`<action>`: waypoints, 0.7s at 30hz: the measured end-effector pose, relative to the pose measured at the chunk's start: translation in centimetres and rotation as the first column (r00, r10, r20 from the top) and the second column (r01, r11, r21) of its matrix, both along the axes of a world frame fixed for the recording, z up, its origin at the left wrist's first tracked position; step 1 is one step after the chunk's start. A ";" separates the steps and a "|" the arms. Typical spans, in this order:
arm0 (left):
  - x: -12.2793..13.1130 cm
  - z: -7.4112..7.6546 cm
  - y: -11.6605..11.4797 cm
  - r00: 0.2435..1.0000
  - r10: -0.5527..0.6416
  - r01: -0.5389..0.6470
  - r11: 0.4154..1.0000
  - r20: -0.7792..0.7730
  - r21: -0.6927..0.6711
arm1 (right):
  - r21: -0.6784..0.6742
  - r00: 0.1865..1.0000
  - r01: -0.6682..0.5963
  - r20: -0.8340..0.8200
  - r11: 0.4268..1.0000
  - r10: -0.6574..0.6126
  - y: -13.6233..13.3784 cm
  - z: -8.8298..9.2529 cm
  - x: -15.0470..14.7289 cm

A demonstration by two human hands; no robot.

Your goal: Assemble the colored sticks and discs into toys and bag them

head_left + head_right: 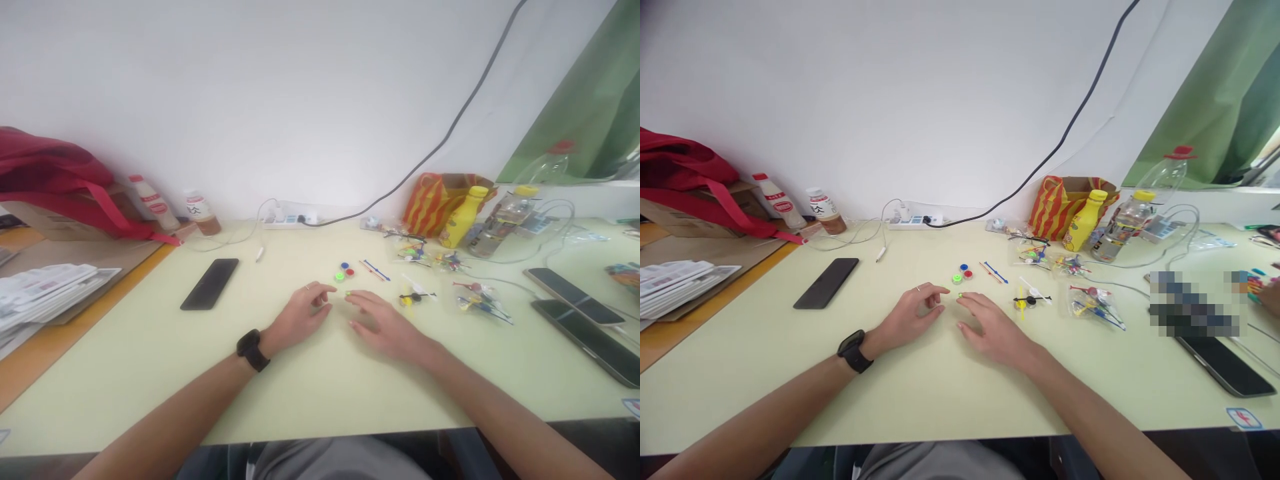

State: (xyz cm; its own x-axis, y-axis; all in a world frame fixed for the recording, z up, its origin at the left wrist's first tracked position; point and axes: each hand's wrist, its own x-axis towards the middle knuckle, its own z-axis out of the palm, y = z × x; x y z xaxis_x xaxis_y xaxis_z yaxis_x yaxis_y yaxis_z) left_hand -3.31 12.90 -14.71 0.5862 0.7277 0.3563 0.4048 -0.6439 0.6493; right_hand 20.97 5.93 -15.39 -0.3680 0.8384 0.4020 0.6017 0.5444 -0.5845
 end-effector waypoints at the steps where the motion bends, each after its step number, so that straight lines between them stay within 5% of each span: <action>1: 0.0 -0.1 0.1 1.000 0.019 -0.019 1.000 0.022 0.005 | -0.039 1.000 -0.015 -0.009 0.999 0.014 0.0 -0.2 -0.3; 9: 0.2 -0.5 0.5 0.989 0.085 -0.080 0.996 0.124 -0.042 | -0.131 0.989 0.126 -0.064 0.983 -0.135 2.0 -1.2 0.2; 21: 0.2 -0.7 0.8 0.980 0.138 -0.135 0.990 0.144 -0.036 | -0.131 0.985 0.156 -0.049 0.979 -0.164 2.8 -1.4 0.3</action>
